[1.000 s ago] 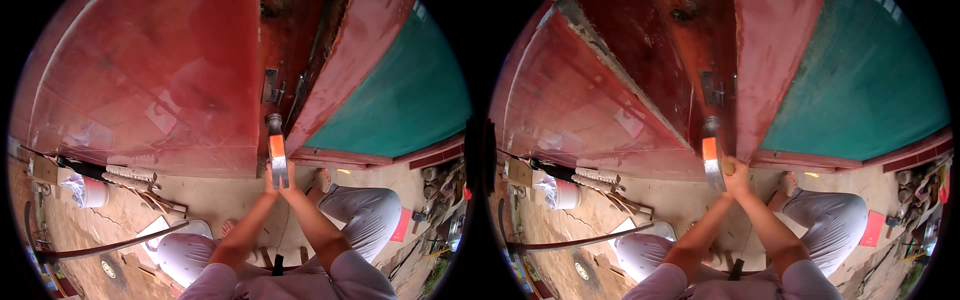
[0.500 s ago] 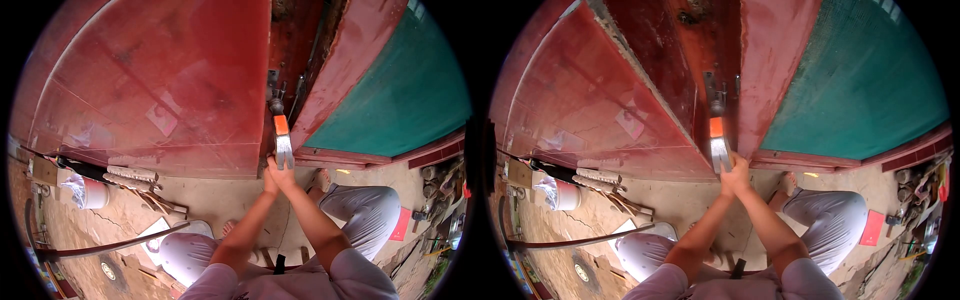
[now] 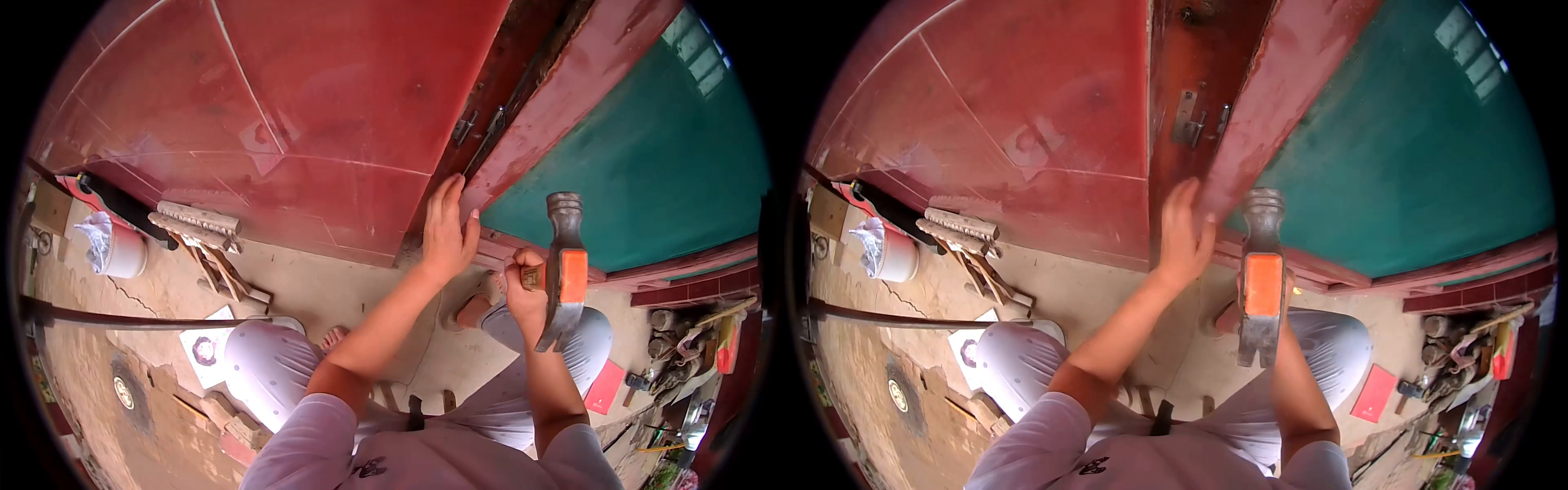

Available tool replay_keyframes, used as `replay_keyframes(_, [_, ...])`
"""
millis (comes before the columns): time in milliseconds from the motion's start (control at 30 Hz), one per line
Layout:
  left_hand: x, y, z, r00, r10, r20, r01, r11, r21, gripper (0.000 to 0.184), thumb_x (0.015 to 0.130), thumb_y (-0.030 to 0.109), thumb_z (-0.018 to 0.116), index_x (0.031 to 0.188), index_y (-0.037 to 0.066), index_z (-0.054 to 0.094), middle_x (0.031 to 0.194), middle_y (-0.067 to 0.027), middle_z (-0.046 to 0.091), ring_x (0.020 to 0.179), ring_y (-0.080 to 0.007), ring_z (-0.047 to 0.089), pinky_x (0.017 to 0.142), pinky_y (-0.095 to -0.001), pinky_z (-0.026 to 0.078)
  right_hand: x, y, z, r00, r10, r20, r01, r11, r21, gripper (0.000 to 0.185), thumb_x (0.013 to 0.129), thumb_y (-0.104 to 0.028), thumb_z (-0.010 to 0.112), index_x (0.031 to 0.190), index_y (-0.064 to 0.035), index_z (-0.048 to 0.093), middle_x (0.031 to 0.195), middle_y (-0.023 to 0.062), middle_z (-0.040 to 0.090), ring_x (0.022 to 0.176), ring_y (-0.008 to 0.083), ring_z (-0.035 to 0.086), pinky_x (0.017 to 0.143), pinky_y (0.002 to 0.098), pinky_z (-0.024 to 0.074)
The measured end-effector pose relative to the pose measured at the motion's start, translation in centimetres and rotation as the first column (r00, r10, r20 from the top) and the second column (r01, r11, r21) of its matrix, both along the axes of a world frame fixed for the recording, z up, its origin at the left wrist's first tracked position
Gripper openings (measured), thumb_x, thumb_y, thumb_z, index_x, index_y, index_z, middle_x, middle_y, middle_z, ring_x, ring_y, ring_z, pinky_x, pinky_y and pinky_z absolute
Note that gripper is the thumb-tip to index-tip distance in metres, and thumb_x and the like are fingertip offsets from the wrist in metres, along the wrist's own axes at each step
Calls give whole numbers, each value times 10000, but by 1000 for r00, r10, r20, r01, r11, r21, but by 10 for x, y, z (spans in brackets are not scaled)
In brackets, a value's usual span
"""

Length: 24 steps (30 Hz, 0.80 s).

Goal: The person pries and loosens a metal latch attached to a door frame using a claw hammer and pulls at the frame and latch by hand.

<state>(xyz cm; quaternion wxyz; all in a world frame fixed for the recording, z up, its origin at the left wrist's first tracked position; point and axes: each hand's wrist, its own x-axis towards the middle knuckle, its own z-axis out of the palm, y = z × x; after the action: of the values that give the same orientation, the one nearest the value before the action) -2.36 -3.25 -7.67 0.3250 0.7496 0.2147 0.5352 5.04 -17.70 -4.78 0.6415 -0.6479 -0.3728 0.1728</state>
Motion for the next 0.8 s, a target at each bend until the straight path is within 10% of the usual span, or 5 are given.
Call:
replay_keyframes(33, [0, 4, 14, 1000, 5, 25, -5, 1000, 17, 505, 848, 120, 550, 1297, -54, 398, 1296, -242, 435, 1182, -417, 433, 991, -463, 362, -1, -10, 4, 944, 29, -330, -12, 998, 53, 197, 759, 100, 551, 682, -18, 413, 669, 53, 437, 627, 131, 419, 592, 258, 363])
replay_keyframes(100, [6, 13, 28, 999, 26, 34, -27, 999, 47, 560, 863, 165, 553, 1337, -61, 358, 1369, -247, 376, 1243, -423, 383, 1023, -464, 331, -15, -27, 20, 962, -45, 271, 75, 992, -100, 210, 759, 95, 568, 678, -24, 414, 669, 52, 430, 622, 121, 408, 582, 259, 356])
replay_keyframes(233, [17, 18, 33, 997, 74, -18, -72, 994, 79, 633, 873, 258, 561, 1363, -65, 325, 1431, -245, 315, 1299, -411, 335, 1054, -464, 299, -23, -37, 13, 901, -68, 428, 69, 998, 12, 208, 742, 85, 594, 690, -30, 429, 644, 41, 437, 584, 148, 397, 554, 264, 336])
replay_keyframes(800, [13, 27, 26, 960, -138, 245, 171, 978, -119, 388, 859, 70, 507, 1236, -15, 468, 1398, -194, 412, 1264, -364, 420, 1047, -401, 331, -28, -33, -41, 965, 41, 261, 5, 985, -175, 174, 795, 43, 588, 689, -30, 472, 614, 5, 451, 566, 97, 424, 521, 269, 362])
